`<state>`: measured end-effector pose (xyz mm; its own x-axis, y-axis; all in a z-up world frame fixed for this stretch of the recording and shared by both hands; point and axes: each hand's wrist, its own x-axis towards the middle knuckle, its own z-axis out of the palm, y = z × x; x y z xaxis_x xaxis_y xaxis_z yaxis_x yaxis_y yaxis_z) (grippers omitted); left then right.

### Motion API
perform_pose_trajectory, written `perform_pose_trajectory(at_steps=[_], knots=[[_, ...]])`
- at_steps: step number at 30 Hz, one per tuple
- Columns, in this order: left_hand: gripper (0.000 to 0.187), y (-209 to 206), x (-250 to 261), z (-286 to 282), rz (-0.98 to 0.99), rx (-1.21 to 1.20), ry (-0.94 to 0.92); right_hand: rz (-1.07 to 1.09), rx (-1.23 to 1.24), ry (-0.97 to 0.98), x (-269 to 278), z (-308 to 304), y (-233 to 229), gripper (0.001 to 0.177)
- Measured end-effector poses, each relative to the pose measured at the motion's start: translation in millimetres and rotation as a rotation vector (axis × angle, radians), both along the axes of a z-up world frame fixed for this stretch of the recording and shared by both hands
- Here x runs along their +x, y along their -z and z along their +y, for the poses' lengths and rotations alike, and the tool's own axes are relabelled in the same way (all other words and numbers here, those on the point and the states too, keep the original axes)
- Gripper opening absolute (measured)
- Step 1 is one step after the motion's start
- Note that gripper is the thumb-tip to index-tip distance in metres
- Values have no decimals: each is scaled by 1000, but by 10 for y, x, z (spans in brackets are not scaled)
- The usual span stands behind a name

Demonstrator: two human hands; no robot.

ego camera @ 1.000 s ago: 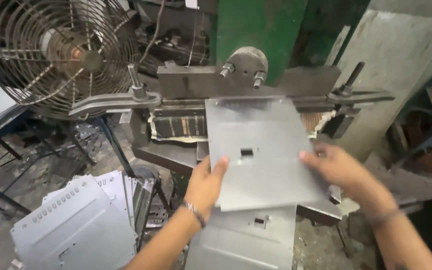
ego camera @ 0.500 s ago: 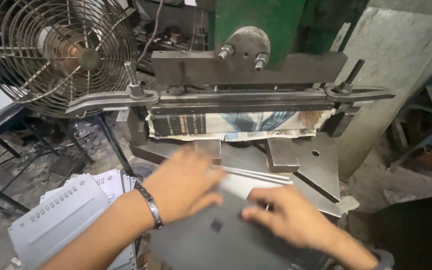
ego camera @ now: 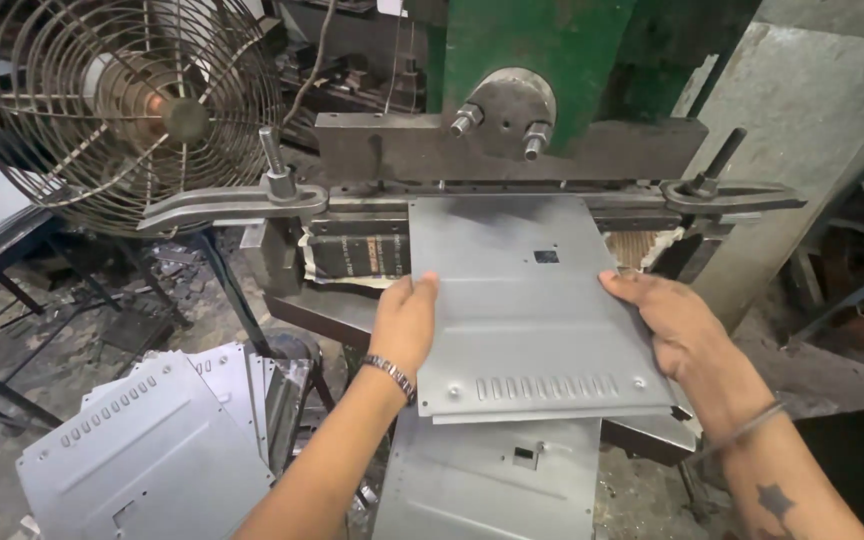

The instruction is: The recorder is picking up, inspecting, flipping, and stacking metal plates at a factory workstation.

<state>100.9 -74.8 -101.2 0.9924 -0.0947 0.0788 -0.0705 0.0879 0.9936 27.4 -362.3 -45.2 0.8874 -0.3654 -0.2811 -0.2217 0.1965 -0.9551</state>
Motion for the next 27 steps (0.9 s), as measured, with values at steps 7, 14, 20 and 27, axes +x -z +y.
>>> perform_pose_trajectory(at_steps=[7, 14, 20, 27], knots=[[40, 63, 93, -54, -56, 55, -5, -31, 13, -5, 83, -133, 110, 24], [37, -16, 166, -125, -20, 116, -62, -22, -55, 27, 165, -141, 116, 26], [40, -205, 49, -93, 152, 53, 10, 11, 12, 18, 129, -81, 46, 29], [34, -17, 106, -75, 52, 55, 15, -28, -57, 31, 91, -149, 162, 31]])
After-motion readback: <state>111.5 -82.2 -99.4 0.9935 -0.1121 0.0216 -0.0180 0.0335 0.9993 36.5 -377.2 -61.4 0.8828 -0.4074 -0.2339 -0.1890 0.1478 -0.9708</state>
